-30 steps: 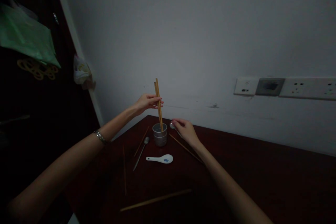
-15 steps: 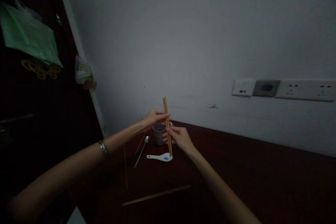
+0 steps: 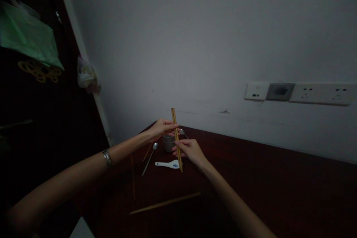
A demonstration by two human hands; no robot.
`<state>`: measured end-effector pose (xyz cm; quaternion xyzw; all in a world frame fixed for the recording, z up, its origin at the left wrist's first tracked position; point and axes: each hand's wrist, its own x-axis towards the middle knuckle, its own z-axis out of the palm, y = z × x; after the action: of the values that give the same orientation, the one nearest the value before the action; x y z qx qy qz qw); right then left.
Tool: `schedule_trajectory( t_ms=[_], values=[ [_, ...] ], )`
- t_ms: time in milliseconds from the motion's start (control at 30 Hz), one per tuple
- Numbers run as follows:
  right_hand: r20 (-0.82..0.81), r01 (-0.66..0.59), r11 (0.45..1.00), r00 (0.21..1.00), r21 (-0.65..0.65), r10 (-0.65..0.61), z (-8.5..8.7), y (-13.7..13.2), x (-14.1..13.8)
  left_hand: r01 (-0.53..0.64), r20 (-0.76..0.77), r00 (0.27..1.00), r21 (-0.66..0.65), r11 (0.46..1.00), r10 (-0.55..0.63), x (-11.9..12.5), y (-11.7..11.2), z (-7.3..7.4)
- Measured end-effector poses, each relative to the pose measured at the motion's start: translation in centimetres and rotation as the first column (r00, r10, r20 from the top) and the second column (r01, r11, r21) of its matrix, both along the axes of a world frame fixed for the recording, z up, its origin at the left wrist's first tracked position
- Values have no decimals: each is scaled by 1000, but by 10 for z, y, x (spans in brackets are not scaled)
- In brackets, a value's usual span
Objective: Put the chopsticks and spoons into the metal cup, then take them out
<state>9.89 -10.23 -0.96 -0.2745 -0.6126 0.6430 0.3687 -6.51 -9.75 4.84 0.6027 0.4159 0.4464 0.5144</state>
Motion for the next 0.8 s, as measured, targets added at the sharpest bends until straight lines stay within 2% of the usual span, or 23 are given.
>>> schedule_trajectory(
  t_ms=[600, 667, 800],
  values=[
    [10, -25, 1000, 1000, 0, 25, -12, 1, -4, -58, -104, 993, -44, 997, 53, -7, -3, -1],
    [19, -30, 1000, 999, 6, 30, -12, 1, -5, -40, -124, 992, -71, 997, 31, -12, -4, 0],
    [30, -28, 1000, 999, 4, 27, -10, 1, -11, 70, -145, 986, -109, 992, -85, -21, -8, -1]
  ],
)
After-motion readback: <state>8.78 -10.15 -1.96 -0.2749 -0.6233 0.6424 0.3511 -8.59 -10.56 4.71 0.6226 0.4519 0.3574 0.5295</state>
